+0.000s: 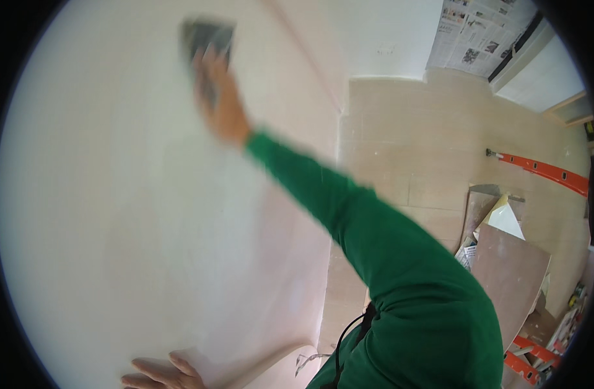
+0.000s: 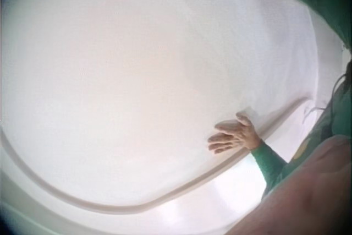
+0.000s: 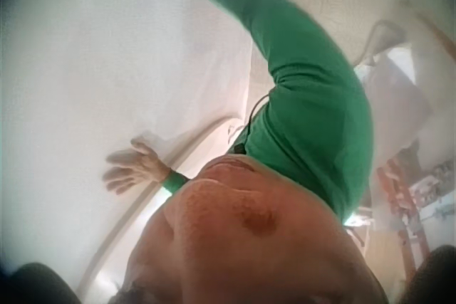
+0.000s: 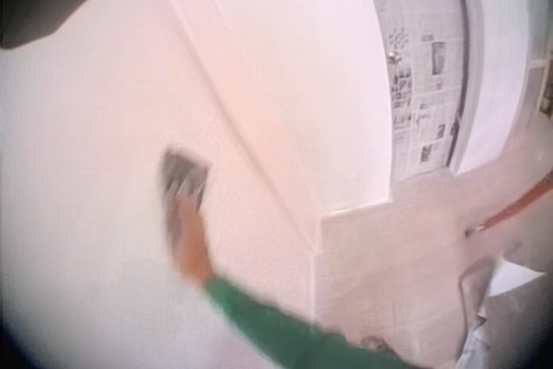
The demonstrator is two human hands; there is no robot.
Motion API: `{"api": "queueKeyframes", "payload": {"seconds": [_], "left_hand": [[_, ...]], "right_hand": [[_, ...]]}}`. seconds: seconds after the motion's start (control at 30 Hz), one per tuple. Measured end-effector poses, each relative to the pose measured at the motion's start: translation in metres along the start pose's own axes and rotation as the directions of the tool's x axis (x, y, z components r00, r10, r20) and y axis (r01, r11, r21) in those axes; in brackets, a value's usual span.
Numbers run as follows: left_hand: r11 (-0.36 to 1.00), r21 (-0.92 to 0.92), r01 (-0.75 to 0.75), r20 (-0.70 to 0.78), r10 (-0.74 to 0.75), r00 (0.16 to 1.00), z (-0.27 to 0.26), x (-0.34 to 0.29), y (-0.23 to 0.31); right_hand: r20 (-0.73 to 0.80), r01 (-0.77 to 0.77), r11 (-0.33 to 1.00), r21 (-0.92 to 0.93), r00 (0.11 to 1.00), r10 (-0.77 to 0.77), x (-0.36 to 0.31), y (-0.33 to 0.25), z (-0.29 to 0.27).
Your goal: The person prepares a sanding block by peeling off a protective strip and then uses it to sand a white wall. They work on both the upper sections and the lower sections near the floor, kneeling to reach the bottom areas.
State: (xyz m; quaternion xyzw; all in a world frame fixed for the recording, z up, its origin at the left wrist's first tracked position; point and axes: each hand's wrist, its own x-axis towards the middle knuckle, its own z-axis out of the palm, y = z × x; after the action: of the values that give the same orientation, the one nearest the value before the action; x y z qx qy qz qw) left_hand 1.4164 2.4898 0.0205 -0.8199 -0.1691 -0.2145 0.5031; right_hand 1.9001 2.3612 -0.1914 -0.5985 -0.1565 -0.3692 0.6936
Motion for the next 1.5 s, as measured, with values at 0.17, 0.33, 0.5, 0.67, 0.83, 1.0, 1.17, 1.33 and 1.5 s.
{"api": "queueKeyframes", "payload": {"seconds": [0.17,0.33,0.5,0.67,0.83,1.0,1.17,1.33,1.5], "left_hand": [[0.997,0.052,-0.053,-0.335,0.068,0.940,0.007,0.011,-0.001],[0.999,0.014,-0.051,-0.311,0.053,0.949,0.018,0.015,0.002],[0.999,0.035,-0.034,-0.271,0.043,0.962,0.010,-0.001,-0.008],[0.998,0.052,-0.036,-0.291,0.049,0.956,0.013,0.004,-0.009],[0.999,-0.004,-0.041,-0.340,0.037,0.940,0.011,0.027,0.003],[0.999,0.027,-0.028,-0.262,0.034,0.965,0.008,0.012,-0.005],[0.998,0.046,-0.039,-0.278,0.050,0.959,0.013,0.015,-0.010],[0.997,0.050,-0.061,-0.071,0.065,0.995,0.008,0.016,-0.009],[0.995,0.085,-0.044,-0.018,0.045,0.999,-0.001,0.005,-0.013]], "right_hand": [[0.604,0.304,0.950,0.076,0.744,-0.286,-0.243,-0.167,-0.027],[0.001,0.215,0.974,-0.071,0.976,-0.216,0.066,-0.056,0.001],[0.197,0.119,0.993,-0.007,0.974,-0.115,-0.035,-0.137,0.013],[0.564,0.263,0.964,0.046,0.790,-0.243,-0.191,-0.208,-0.008],[-0.038,0.023,0.994,-0.106,0.999,-0.028,0.130,-0.059,-0.001],[0.260,0.039,0.996,-0.080,0.966,-0.017,-0.040,-0.152,0.020],[0.434,0.130,0.990,-0.044,0.896,-0.098,-0.089,-0.179,0.006],[0.005,0.034,0.998,-0.061,0.999,-0.034,0.110,-0.110,0.025],[0.110,-0.109,0.994,0.013,0.988,0.107,-0.026,-0.004,-0.006]]}}
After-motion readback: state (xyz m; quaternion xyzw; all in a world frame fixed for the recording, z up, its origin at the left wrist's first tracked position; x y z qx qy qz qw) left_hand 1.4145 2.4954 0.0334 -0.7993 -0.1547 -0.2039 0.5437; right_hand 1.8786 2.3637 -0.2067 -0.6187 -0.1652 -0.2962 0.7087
